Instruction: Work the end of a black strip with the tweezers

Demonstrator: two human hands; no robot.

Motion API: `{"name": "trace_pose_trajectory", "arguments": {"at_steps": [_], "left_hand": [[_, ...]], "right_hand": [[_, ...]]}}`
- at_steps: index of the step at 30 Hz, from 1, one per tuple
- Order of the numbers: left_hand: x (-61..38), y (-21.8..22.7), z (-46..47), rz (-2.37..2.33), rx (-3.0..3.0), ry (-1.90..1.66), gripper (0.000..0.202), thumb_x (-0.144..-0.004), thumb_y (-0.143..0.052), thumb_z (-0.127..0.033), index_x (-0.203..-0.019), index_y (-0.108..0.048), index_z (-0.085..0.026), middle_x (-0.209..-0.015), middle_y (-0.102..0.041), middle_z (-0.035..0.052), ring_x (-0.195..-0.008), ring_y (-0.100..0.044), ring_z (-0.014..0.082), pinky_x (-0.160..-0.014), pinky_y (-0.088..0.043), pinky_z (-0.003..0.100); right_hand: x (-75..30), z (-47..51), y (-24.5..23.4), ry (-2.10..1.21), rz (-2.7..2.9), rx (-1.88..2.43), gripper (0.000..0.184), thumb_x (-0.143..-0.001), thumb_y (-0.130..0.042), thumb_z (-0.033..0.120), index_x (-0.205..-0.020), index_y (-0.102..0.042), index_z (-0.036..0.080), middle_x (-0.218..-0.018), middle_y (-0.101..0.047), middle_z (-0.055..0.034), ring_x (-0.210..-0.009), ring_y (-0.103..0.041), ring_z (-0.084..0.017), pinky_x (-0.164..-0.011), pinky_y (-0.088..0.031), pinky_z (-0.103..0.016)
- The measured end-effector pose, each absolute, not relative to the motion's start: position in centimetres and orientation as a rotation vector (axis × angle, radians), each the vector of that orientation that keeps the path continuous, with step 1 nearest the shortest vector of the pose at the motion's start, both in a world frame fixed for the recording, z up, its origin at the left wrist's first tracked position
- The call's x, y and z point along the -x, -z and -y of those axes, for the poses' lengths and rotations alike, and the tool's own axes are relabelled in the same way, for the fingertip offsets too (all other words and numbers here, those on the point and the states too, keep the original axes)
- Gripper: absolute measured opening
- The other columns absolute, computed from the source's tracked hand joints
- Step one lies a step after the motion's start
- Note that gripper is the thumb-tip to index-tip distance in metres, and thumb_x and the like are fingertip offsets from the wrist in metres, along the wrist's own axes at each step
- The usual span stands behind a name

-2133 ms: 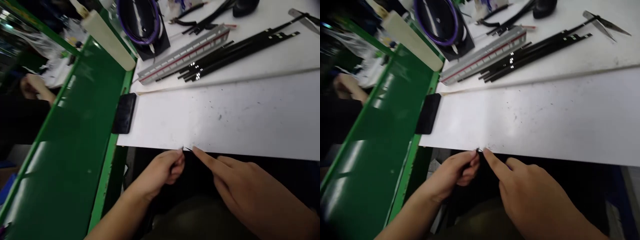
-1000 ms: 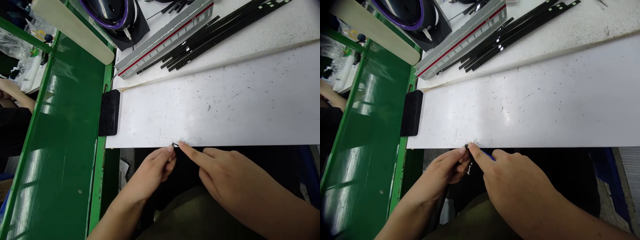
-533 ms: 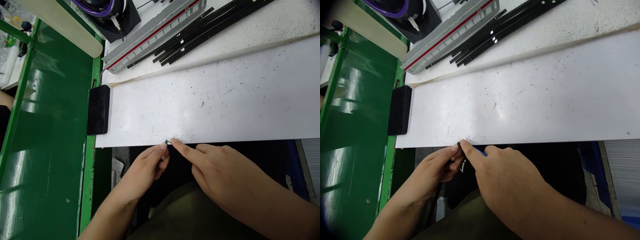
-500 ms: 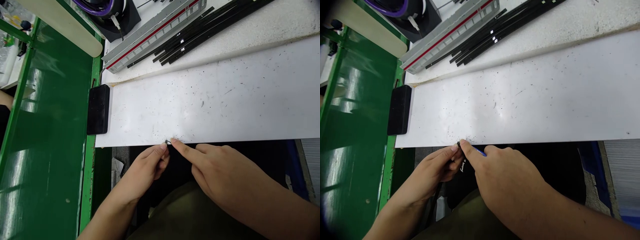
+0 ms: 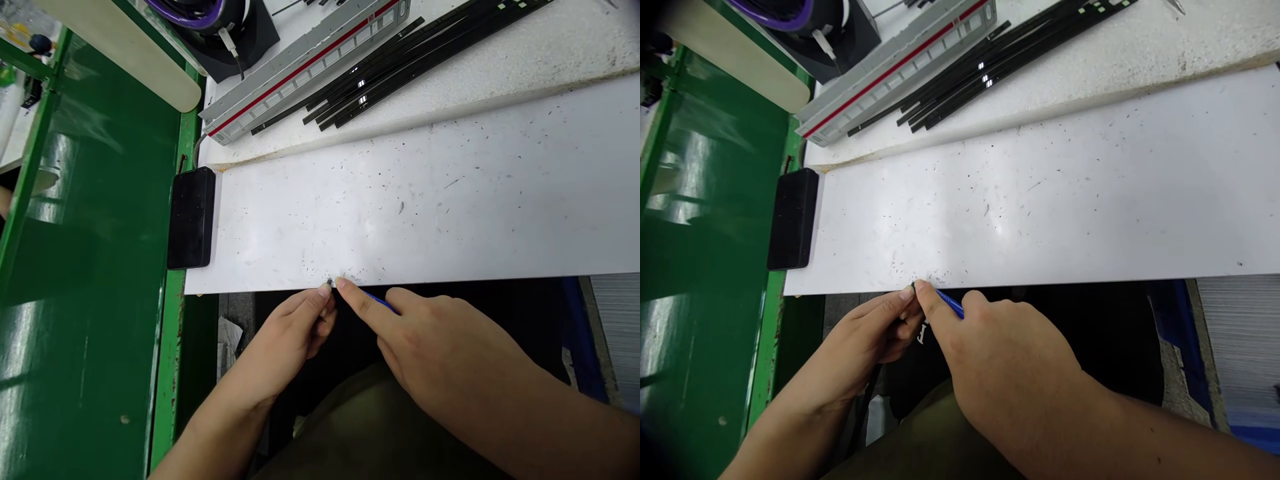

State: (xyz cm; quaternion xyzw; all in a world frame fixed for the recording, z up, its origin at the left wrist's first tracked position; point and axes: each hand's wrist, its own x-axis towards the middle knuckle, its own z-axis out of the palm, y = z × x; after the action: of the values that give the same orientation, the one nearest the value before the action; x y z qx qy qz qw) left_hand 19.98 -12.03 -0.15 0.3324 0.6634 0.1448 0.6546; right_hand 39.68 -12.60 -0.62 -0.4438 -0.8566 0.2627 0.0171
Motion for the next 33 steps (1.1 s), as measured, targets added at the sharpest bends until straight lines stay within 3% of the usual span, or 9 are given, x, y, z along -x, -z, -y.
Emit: {"name": "trace_pose_trajectory", "arguments": {"at_steps": [11,18,25,33], "left_hand": [[-20.2,0.4,12.2,-1.492,-0.673,-0.367,0.042,-0.091,-0.053,-0.052,-0.067,-0.046,-0.019,-0.062,-0.035,-0.0046,-0.051,-0.024,0.0082,-0.044,-0.021,0.02],[-20.2,0.4,12.3,-1.489,-0.698,-0.388,0.045,-0.091,-0.052,-0.054,-0.065,-0.045,-0.018,-0.061,-0.035,-0.0046,-0.051,-0.026,0.0076,-0.044,-0.022,0.019],[-19.9,0.7,12.4,-1.451,-0.668,-0.407,0.042,-0.091,-0.053,-0.052,-0.068,-0.044,-0.018,-0.06,-0.035,-0.0054,-0.05,-0.024,0.0071,-0.043,-0.021,0.018],[-20.0,0.7,12.4,-1.468,-0.711,-0.395,0.045,-0.092,-0.052,-0.053,-0.066,-0.045,-0.018,-0.061,-0.035,-0.0047,-0.051,-0.026,0.0073,-0.044,-0.022,0.019]], "right_hand": [[-39.1,13.4,0.3,-0.665,2.779,1.458,0.083,-0.081,-0.052,0.012,-0.157,-0.022,0.025,-0.068,-0.048,0.0022,-0.041,-0.04,-0.011,-0.042,-0.015,-0.028],[-38.8,13.9,0.2,-0.542,2.737,1.512,0.079,-0.081,-0.052,0.013,-0.155,-0.029,0.026,-0.067,-0.05,0.0019,-0.039,-0.04,-0.012,-0.041,-0.01,-0.029],[-39.2,13.6,0.5,-0.772,2.67,1.532,0.071,-0.089,-0.051,0.011,-0.154,-0.031,0.029,-0.07,-0.054,0.0027,-0.047,-0.047,-0.012,-0.044,-0.02,-0.027],[-39.2,13.5,0.3,-0.831,2.634,1.525,0.073,-0.09,-0.052,0.012,-0.156,-0.027,0.031,-0.072,-0.054,0.0028,-0.048,-0.046,-0.011,-0.045,-0.022,-0.027]]}}
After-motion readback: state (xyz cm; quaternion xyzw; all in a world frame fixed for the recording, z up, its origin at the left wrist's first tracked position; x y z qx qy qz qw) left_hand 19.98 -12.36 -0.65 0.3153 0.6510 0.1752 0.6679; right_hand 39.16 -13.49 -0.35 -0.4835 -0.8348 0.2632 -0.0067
